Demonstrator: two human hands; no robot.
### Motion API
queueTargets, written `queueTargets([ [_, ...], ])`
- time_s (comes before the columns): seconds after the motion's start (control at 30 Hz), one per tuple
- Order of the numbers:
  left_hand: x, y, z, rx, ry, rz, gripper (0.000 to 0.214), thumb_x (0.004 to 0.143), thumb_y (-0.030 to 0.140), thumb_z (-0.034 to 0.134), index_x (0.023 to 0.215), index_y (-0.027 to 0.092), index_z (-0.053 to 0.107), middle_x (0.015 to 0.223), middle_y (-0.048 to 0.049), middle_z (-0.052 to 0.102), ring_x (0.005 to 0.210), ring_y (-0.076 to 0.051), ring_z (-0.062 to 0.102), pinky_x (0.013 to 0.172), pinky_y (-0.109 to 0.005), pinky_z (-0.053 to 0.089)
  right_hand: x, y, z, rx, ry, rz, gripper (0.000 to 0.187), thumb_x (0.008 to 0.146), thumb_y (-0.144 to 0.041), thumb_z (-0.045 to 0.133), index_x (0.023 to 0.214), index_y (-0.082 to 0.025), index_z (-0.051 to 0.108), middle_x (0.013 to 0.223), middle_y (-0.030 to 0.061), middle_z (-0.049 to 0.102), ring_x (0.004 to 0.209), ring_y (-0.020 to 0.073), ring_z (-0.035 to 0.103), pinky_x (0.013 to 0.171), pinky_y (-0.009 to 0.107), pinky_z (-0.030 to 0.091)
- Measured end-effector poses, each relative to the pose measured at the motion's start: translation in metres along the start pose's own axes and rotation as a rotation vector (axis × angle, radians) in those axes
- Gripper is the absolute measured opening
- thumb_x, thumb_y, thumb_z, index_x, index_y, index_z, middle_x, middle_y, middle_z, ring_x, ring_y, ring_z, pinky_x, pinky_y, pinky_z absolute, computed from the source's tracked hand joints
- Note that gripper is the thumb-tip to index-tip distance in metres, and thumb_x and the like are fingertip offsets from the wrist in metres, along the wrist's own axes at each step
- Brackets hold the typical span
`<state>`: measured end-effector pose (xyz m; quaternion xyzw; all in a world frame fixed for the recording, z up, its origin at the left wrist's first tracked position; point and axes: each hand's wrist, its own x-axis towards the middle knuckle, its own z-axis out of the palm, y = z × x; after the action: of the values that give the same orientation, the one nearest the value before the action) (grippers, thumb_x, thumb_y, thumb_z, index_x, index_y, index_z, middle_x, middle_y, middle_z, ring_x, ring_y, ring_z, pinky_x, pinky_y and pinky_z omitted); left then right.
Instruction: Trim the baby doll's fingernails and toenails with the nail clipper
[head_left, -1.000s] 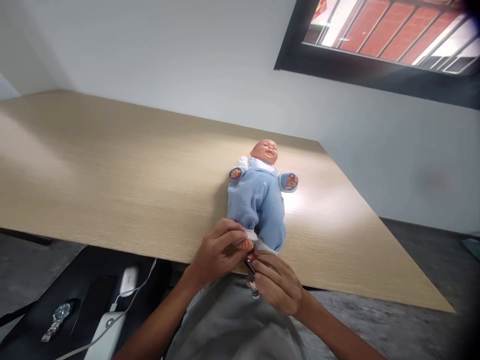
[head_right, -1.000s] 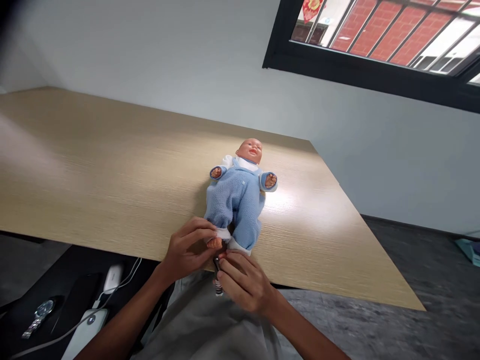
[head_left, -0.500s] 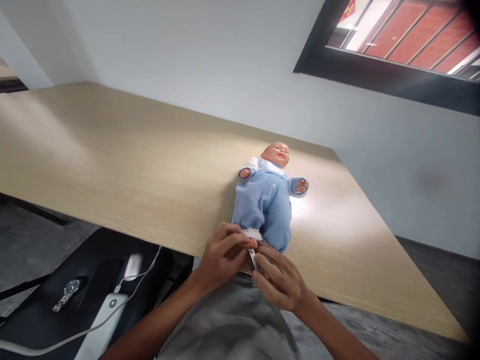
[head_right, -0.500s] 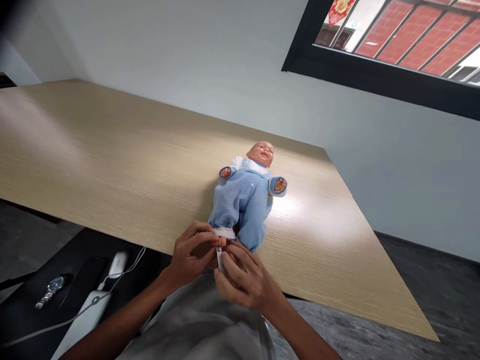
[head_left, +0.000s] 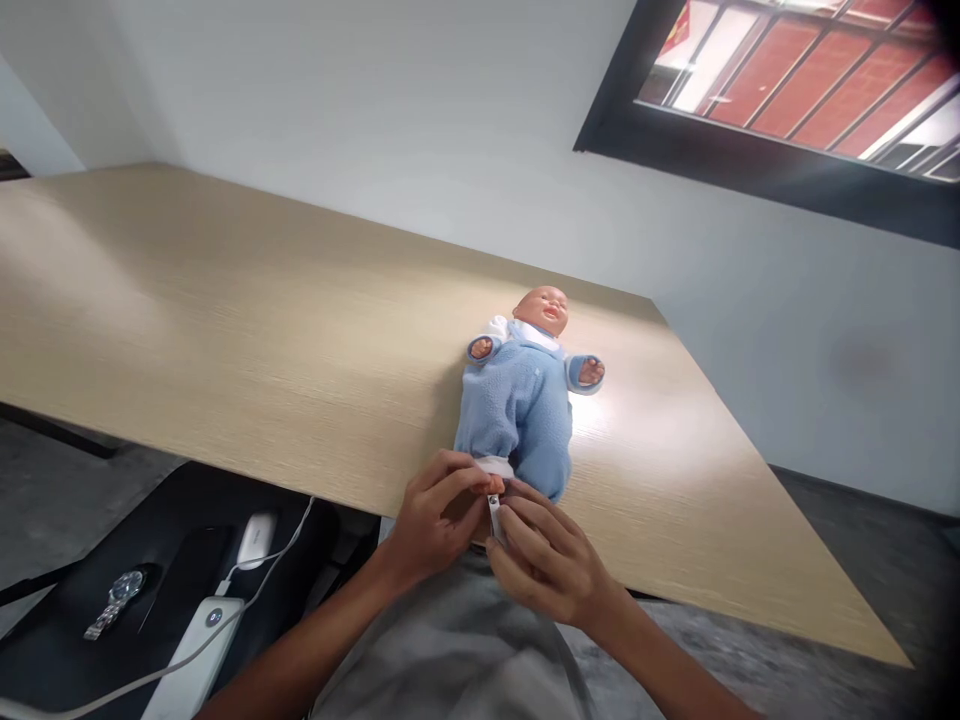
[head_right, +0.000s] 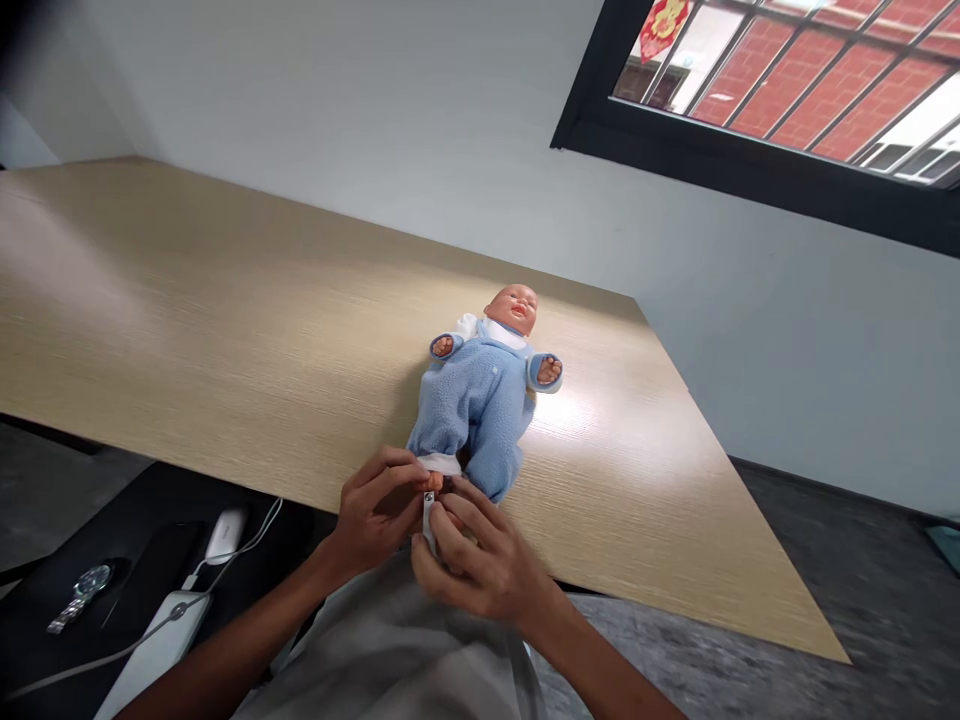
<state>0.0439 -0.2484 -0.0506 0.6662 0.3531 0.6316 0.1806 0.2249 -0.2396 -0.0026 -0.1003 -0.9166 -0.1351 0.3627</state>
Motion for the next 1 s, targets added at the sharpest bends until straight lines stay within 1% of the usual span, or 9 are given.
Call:
queueTargets([
  [0.17,-0.003,-0.001,0.001,0.015,0.008,0.016,0.020,0.094,0.007,0.064,0.109,0.019,0.069,0.101,-0.0030,0.066,0.094,-0.012,0.068,0.088,-0.022,0.056,0.005,-0.004,-0.001,-0.015,-0.049,0.016,0.020,0.085,0.000,0.068,0.098,-0.015,0.067,0.113,0.0099,0.057,0.108,0.0246,0.061,0.096,0.054,0.063],
  [0.37,-0.004,-0.003,0.003,0.022,0.022,0.035,0.022,0.093,0.007,0.065,0.111,0.020,0.069,0.102,-0.0032,0.067,0.094,-0.013,0.069,0.088,-0.023,0.058,0.009,-0.004,0.001,-0.003,-0.081,0.018,0.018,0.086,0.001,0.066,0.096,-0.014,0.068,0.103,0.0061,0.057,0.097,0.0199,0.061,0.101,0.050,0.061],
  [0.53,-0.006,-0.005,0.004,0.031,0.033,0.040,0.022,0.094,0.007,0.065,0.111,0.020,0.068,0.103,-0.0044,0.067,0.094,-0.014,0.069,0.086,-0.024,0.058,0.012,-0.004,-0.001,0.018,-0.113,0.035,0.016,0.090,-0.001,0.064,0.100,-0.012,0.069,0.099,0.0063,0.060,0.095,0.0192,0.063,0.105,0.048,0.058],
  [0.63,-0.006,-0.004,0.004,0.038,0.028,0.040,0.020,0.094,0.007,0.064,0.110,0.020,0.068,0.102,-0.0042,0.067,0.093,-0.014,0.069,0.085,-0.024,0.058,0.010,-0.005,-0.002,0.040,-0.112,0.042,0.015,0.090,-0.001,0.064,0.100,-0.012,0.069,0.098,0.0065,0.062,0.095,0.0187,0.063,0.104,0.048,0.059],
  [0.73,-0.005,-0.003,0.004,0.041,0.022,0.042,0.020,0.094,0.008,0.065,0.110,0.020,0.068,0.101,-0.0039,0.067,0.093,-0.013,0.069,0.085,-0.023,0.059,0.008,-0.004,-0.002,0.053,-0.093,0.042,0.017,0.088,-0.001,0.067,0.099,-0.012,0.069,0.096,0.0061,0.062,0.095,0.0191,0.064,0.103,0.048,0.059],
  [1.0,-0.005,-0.003,0.004,0.038,0.028,0.052,0.025,0.092,0.003,0.064,0.110,0.019,0.067,0.101,-0.0036,0.067,0.094,-0.013,0.069,0.088,-0.023,0.059,0.006,-0.002,-0.002,0.031,-0.096,0.043,0.019,0.088,-0.001,0.067,0.102,-0.014,0.069,0.098,0.0068,0.064,0.096,0.0199,0.063,0.096,0.046,0.061],
])
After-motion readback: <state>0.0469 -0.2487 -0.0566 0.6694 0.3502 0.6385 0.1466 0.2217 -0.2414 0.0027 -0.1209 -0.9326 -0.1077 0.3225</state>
